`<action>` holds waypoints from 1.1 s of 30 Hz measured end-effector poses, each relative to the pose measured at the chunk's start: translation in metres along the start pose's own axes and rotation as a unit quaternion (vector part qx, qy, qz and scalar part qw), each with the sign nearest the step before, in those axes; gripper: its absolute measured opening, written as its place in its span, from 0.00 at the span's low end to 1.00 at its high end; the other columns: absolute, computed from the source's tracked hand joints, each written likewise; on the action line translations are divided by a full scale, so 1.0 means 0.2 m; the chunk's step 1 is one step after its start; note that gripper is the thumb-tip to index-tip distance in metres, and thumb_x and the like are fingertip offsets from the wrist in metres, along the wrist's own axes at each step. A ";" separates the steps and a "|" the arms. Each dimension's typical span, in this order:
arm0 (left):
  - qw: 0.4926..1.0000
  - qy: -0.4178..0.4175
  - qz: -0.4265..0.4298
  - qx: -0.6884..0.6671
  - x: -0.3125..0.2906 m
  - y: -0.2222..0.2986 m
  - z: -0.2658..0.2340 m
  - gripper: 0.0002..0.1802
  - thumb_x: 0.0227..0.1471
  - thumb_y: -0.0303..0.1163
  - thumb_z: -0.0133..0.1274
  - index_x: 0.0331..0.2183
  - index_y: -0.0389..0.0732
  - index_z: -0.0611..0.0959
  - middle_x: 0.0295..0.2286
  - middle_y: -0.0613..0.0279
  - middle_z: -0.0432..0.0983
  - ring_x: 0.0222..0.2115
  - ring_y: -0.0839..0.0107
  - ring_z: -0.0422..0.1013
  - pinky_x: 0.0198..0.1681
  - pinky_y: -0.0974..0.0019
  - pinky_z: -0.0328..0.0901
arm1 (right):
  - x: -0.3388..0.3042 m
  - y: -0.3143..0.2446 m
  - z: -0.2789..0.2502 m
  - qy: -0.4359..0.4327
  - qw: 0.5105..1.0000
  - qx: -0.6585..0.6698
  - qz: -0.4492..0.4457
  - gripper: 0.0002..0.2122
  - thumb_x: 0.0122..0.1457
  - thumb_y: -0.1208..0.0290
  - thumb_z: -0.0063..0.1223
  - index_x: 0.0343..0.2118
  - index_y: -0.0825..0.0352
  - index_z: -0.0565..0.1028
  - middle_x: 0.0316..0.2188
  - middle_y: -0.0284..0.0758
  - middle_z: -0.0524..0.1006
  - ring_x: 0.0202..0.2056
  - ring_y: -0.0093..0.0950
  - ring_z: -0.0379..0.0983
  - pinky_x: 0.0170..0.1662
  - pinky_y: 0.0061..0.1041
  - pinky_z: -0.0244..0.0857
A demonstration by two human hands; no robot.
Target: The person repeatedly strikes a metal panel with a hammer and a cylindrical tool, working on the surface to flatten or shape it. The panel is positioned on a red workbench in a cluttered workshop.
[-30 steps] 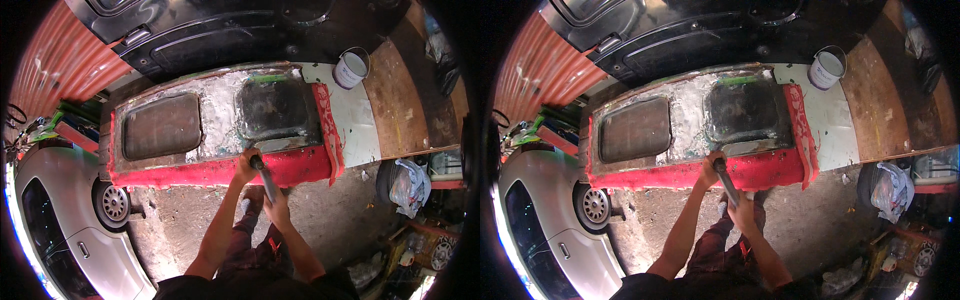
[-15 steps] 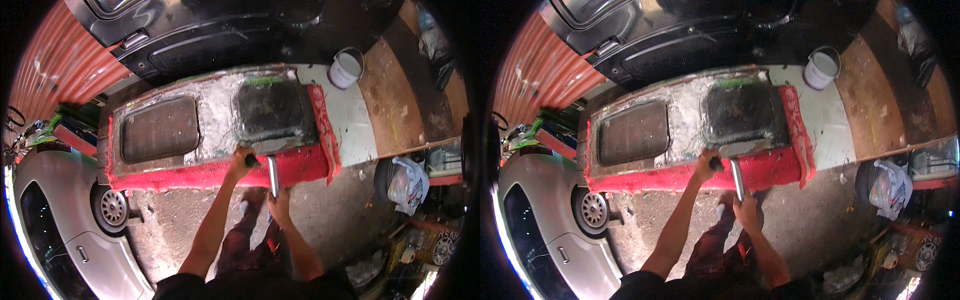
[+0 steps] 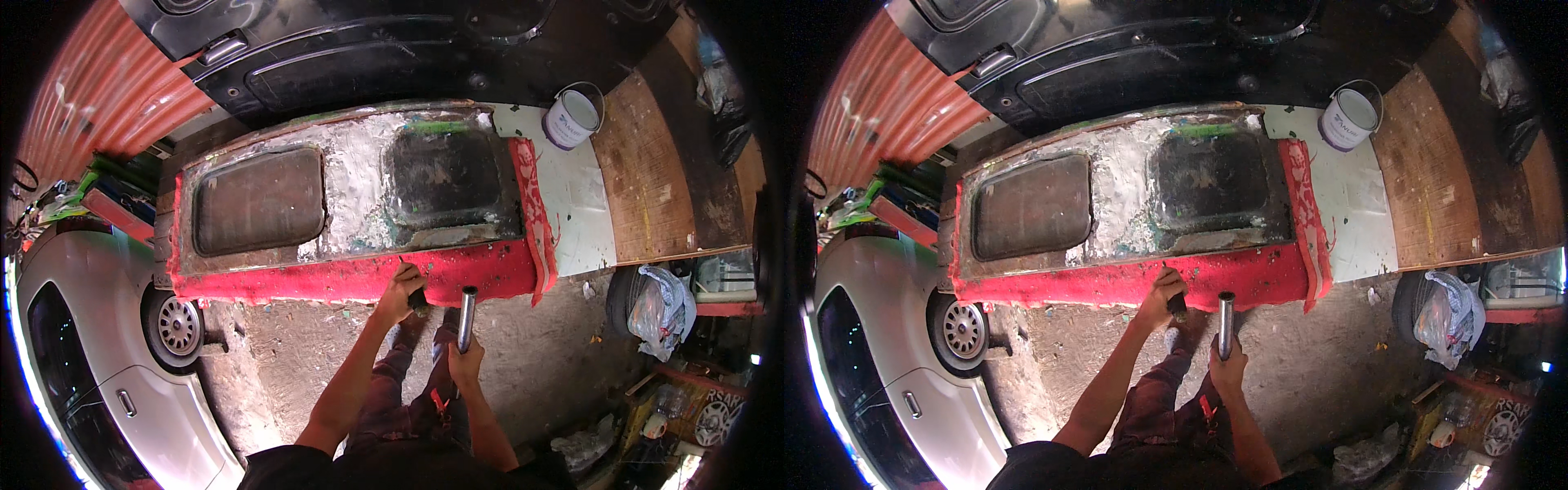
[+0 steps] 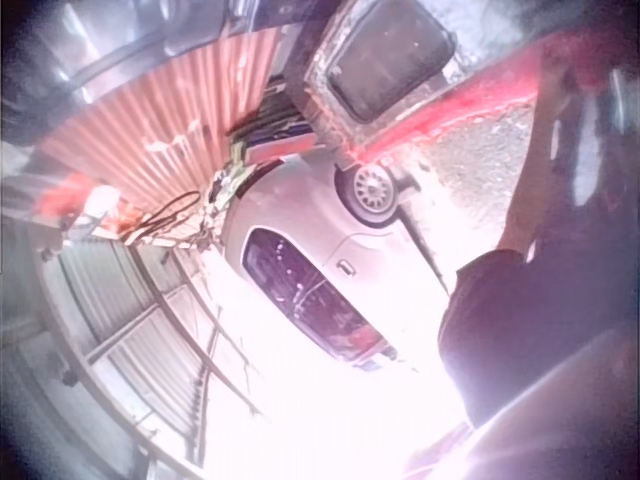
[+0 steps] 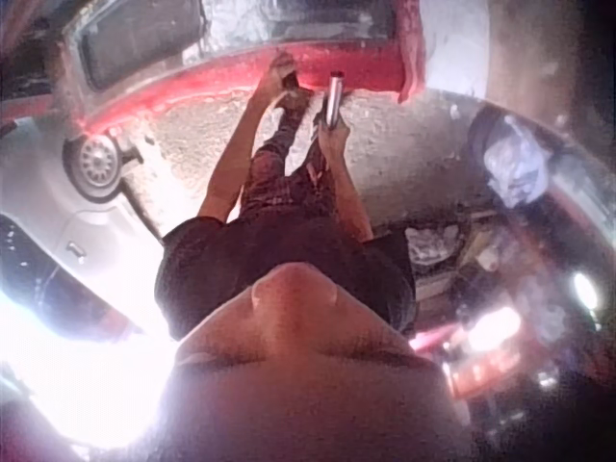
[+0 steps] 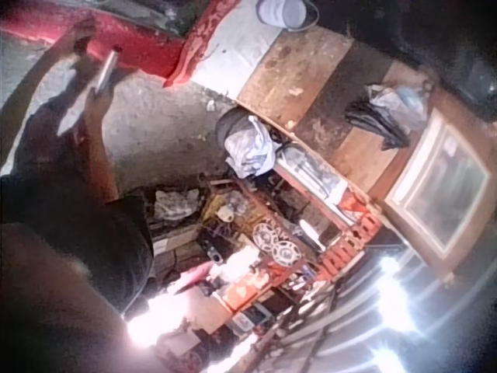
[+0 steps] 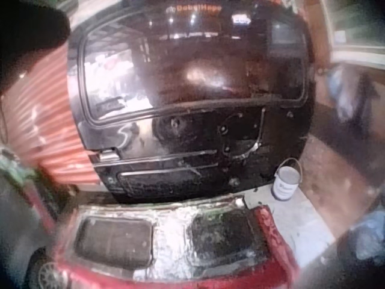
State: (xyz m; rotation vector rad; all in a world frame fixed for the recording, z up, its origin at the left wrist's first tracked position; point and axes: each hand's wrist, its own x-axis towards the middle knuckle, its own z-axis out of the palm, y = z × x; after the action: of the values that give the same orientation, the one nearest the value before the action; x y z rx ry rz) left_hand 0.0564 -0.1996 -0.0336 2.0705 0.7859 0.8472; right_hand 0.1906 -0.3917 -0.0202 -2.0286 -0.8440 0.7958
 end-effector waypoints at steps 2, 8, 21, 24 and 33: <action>1.000 0.011 0.009 0.004 0.00 0.02 -0.02 0.15 0.27 0.21 0.60 0.25 0.38 0.75 0.27 0.57 0.68 0.38 0.55 0.65 0.42 0.56 0.61 | 0.00 0.02 -0.02 -0.014 1.000 -0.021 -0.017 0.14 0.52 0.78 0.55 0.43 0.72 0.75 0.20 0.38 0.75 0.22 0.26 0.75 0.26 0.31 0.67; 0.999 0.029 -0.008 -0.014 0.06 -0.01 -0.07 0.14 0.28 0.22 0.60 0.25 0.38 0.75 0.27 0.57 0.67 0.37 0.54 0.64 0.41 0.56 0.61 | 0.02 -0.11 -0.07 -0.043 0.999 0.016 -0.001 0.13 0.53 0.78 0.55 0.42 0.73 0.75 0.16 0.35 0.74 0.17 0.24 0.73 0.20 0.28 0.66; 0.992 0.081 -0.027 -0.092 0.04 -0.09 -0.03 0.13 0.28 0.20 0.56 0.24 0.38 0.73 0.27 0.59 0.68 0.38 0.56 0.66 0.42 0.57 0.61 | 0.09 -0.04 -0.05 -0.049 0.999 -0.001 -0.010 0.13 0.51 0.76 0.55 0.40 0.73 0.75 0.17 0.41 0.74 0.19 0.32 0.75 0.24 0.33 0.66; 0.991 0.088 -0.016 -0.103 0.04 -0.10 -0.03 0.13 0.28 0.19 0.56 0.24 0.37 0.73 0.27 0.59 0.68 0.38 0.57 0.66 0.42 0.58 0.61 | 0.09 -0.06 -0.03 -0.005 0.999 0.026 -0.025 0.05 0.48 0.80 0.56 0.28 0.72 0.72 0.14 0.30 0.66 0.18 0.18 0.61 0.21 0.28 0.58; 0.994 0.028 -0.033 -0.096 0.07 -0.02 -0.11 0.13 0.28 0.18 0.55 0.23 0.39 0.73 0.24 0.60 0.68 0.32 0.59 0.64 0.37 0.62 0.59 | 0.08 -0.05 -0.02 -0.078 0.995 -0.040 -0.057 0.13 0.47 0.78 0.56 0.39 0.71 0.75 0.23 0.45 0.75 0.25 0.41 0.75 0.29 0.35 0.68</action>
State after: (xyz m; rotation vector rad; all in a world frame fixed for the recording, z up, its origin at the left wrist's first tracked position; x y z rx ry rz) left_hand 0.0469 -0.1787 -0.0211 1.8496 0.7678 0.9106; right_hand 0.2002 -0.3767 -0.0134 -1.9867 -1.0846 0.8760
